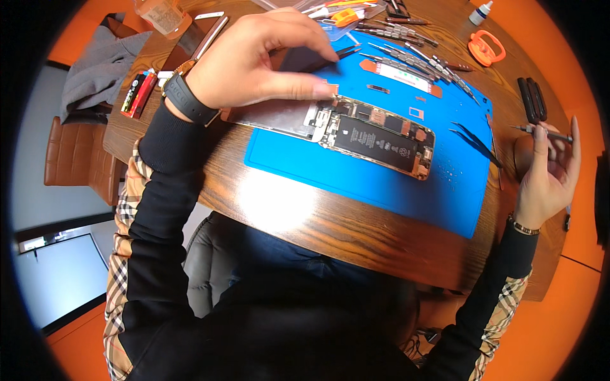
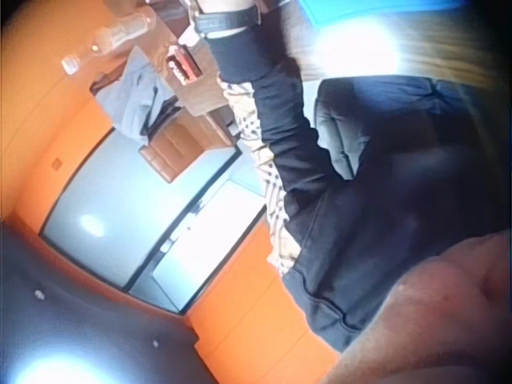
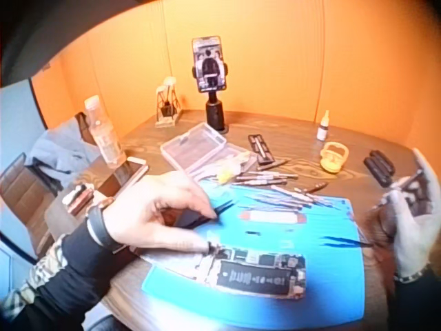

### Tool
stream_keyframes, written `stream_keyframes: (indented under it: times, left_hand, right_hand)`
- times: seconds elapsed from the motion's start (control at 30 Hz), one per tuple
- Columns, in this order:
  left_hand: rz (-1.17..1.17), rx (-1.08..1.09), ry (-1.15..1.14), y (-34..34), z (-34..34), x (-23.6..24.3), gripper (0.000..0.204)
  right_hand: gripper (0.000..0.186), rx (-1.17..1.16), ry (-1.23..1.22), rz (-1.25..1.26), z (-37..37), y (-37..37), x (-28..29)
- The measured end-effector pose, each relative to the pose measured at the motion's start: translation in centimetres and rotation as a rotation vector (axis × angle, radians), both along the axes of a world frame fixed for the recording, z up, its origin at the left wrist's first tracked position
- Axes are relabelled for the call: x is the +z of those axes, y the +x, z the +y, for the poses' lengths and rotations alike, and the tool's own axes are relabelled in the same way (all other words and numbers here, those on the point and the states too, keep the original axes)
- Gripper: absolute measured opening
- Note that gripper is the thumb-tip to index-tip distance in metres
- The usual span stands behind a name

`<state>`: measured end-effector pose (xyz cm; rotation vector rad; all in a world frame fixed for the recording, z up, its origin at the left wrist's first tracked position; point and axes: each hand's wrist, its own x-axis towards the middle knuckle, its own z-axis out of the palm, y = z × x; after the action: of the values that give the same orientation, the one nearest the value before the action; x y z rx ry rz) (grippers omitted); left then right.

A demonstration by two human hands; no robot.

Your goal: The person disassembles a smartphone on a blue mat, using a screwdriver and tweezers to remove screws and separate the screen from the chassis. The person then reassembles the device by reconnecting the screen and securing it back into place.

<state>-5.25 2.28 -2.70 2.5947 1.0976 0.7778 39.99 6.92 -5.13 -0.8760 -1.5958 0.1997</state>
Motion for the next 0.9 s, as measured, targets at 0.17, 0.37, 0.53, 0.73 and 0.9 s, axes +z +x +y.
stream_keyframes:
  times: [0.17, 0.37, 0.53, 0.73, 0.9]
  left_hand:
    - [0.028, -0.129, -0.068, 1.8, -1.4, 0.4, 0.083]
    - [0.027, -0.076, -0.064, 3.3, -1.7, -1.0, 0.081]
    - [0.000, -0.030, -0.122, 3.5, -1.6, -1.0, 0.082]
    - [0.013, -0.018, -0.125, 3.4, -1.5, -0.7, 0.081]
    - [0.000, -0.011, -0.155, 3.9, -1.4, -0.5, 0.081]
  right_hand:
    - [0.061, 0.001, 0.019, -0.055, 0.0, -0.3, 0.7]
    - [0.063, 0.050, 0.017, -0.073, -1.3, -4.0, 1.5]
    - [0.071, 0.194, -0.076, -0.031, -3.4, -8.1, 1.3]
    - [0.075, 0.430, -0.195, -0.130, -5.7, -10.6, 1.2]
    - [0.080, 0.532, -0.214, -0.235, -5.8, -10.1, 1.7]
